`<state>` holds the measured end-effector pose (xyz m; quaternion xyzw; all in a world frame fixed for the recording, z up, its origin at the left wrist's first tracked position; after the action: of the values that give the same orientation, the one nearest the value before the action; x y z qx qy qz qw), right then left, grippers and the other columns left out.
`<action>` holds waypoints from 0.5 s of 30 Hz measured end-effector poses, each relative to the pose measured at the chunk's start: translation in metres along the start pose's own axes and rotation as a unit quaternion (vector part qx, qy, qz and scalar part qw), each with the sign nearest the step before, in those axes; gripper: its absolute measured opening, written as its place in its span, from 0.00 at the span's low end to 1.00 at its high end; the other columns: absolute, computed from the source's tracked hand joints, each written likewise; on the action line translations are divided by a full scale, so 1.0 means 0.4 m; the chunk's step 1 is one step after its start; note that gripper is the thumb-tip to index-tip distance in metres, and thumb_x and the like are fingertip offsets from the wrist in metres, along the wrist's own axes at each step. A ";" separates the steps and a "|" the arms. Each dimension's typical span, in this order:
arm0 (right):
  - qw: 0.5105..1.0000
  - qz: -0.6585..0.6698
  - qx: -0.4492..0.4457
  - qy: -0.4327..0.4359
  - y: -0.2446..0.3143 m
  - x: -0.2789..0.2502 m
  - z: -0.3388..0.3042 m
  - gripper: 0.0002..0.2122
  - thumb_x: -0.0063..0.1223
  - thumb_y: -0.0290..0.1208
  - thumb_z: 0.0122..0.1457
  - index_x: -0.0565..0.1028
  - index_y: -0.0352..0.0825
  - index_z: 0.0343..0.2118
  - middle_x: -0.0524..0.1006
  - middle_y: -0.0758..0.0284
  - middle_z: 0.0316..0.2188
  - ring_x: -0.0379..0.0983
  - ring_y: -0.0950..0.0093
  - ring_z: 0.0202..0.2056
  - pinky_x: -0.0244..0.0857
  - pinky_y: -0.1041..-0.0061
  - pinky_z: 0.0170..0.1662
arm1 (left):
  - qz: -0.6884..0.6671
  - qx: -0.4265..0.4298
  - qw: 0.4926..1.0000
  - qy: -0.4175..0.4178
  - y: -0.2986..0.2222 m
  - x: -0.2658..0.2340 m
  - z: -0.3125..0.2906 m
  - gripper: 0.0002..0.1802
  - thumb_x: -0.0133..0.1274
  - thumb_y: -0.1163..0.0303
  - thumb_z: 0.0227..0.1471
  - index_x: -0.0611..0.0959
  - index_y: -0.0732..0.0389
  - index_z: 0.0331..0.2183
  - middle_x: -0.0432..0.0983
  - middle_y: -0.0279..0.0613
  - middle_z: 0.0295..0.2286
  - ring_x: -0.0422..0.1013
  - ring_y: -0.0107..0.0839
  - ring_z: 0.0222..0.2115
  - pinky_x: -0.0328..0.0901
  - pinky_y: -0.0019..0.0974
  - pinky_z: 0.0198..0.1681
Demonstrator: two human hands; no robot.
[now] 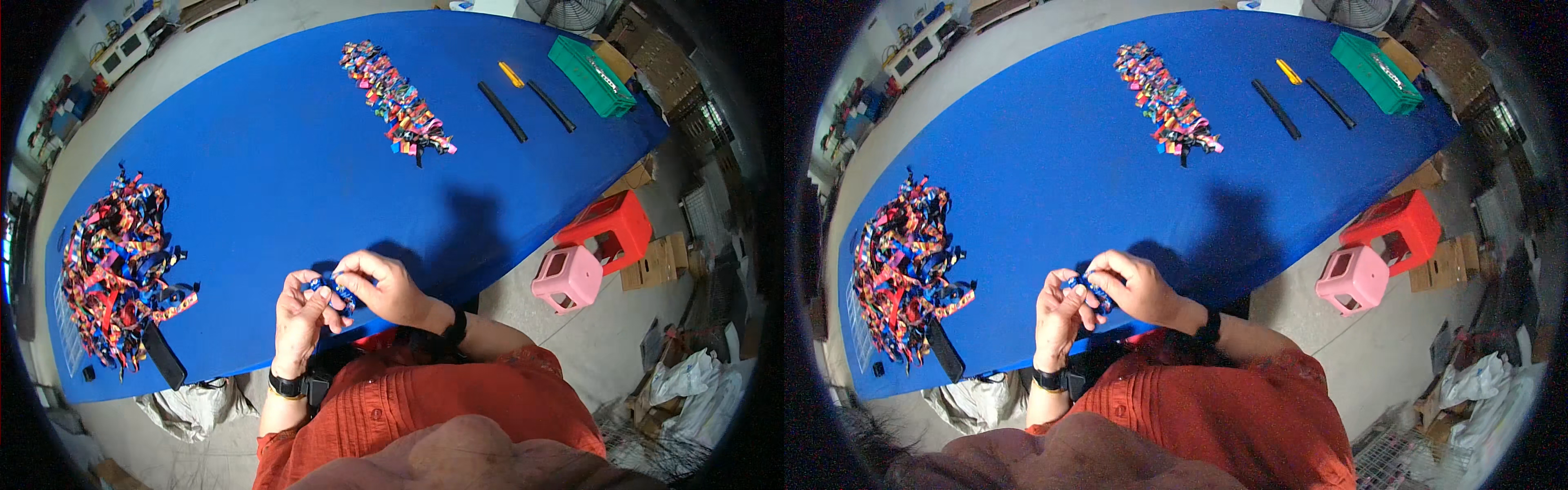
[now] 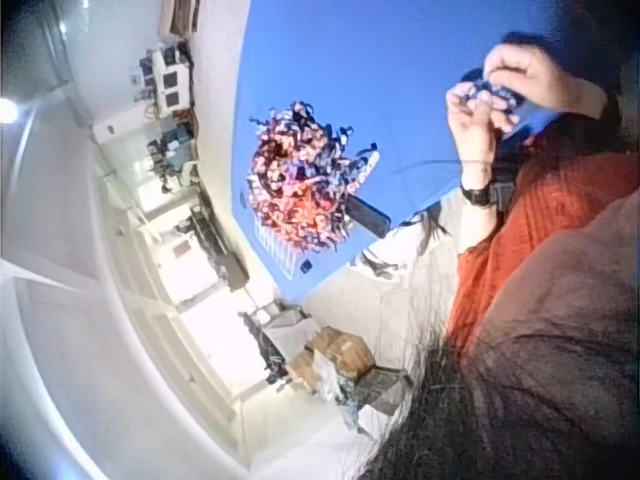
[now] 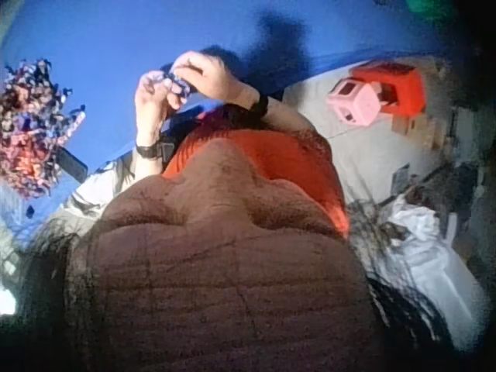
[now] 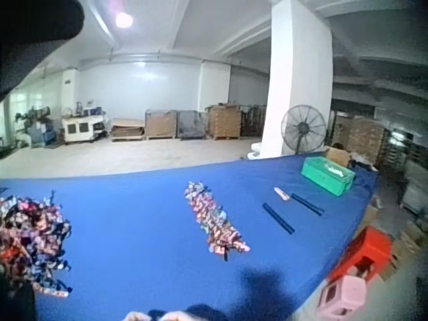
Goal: Folding and assembling patterned fabric straps into specific shapes at a workbench.
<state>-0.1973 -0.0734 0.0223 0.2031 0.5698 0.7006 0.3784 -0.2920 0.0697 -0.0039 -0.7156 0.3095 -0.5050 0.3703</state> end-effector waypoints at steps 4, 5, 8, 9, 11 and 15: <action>1.000 -0.018 -0.009 0.002 -0.005 -0.007 -0.005 0.04 0.55 0.26 0.64 0.77 0.31 0.38 0.80 0.59 0.33 0.80 0.67 0.34 0.72 0.69 0.39 | 0.045 0.014 0.999 0.007 -0.004 0.012 0.003 0.15 0.48 0.79 0.65 0.63 0.63 0.49 0.77 0.48 0.25 0.73 0.31 0.15 0.78 0.40 0.27; 1.000 -0.020 -0.004 0.005 -0.008 -0.007 -0.003 0.04 0.55 0.26 0.64 0.77 0.31 0.39 0.80 0.59 0.33 0.80 0.67 0.34 0.72 0.69 0.39 | 0.050 0.024 0.998 0.014 -0.002 0.011 0.005 0.15 0.47 0.79 0.65 0.62 0.61 0.49 0.77 0.48 0.25 0.73 0.31 0.15 0.78 0.40 0.26; 1.000 -0.023 -0.001 0.008 -0.011 -0.007 -0.006 0.04 0.55 0.26 0.65 0.77 0.32 0.39 0.80 0.59 0.33 0.80 0.68 0.33 0.72 0.70 0.38 | 0.058 0.027 0.998 0.022 -0.003 0.017 0.000 0.14 0.47 0.79 0.65 0.62 0.59 0.48 0.77 0.47 0.25 0.72 0.30 0.15 0.78 0.39 0.25; 1.000 -0.017 0.000 0.017 -0.007 -0.006 -0.004 0.05 0.55 0.27 0.65 0.77 0.32 0.39 0.80 0.59 0.33 0.80 0.69 0.33 0.72 0.70 0.38 | 0.064 0.026 0.997 0.022 -0.003 0.018 -0.001 0.12 0.47 0.79 0.66 0.62 0.57 0.45 0.76 0.47 0.25 0.71 0.29 0.15 0.77 0.38 0.24; 0.999 -0.013 0.000 0.030 -0.006 -0.003 -0.003 0.05 0.55 0.28 0.66 0.77 0.32 0.40 0.80 0.60 0.33 0.79 0.71 0.33 0.71 0.71 0.38 | 0.068 0.032 0.997 0.024 0.008 0.007 0.000 0.11 0.47 0.78 0.66 0.63 0.57 0.44 0.76 0.47 0.25 0.71 0.29 0.14 0.77 0.38 0.24; 0.999 -0.032 -0.021 0.034 -0.001 0.003 0.001 0.05 0.56 0.26 0.64 0.77 0.32 0.39 0.81 0.60 0.33 0.80 0.67 0.33 0.72 0.70 0.38 | 0.079 0.014 0.996 0.026 0.018 -0.001 0.000 0.07 0.45 0.77 0.67 0.63 0.58 0.41 0.75 0.46 0.26 0.70 0.29 0.15 0.77 0.38 0.25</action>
<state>-0.1977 -0.0724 0.0219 0.1525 0.5735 0.7066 0.3855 -0.2927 0.0664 -0.0101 -0.6701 0.3673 -0.4973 0.4107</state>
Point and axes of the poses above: each hand's wrist, its own z-axis towards the middle knuckle, its own x-axis out of the palm, y = z × x, the point moved 4 cm from there along z, towards the middle knuckle
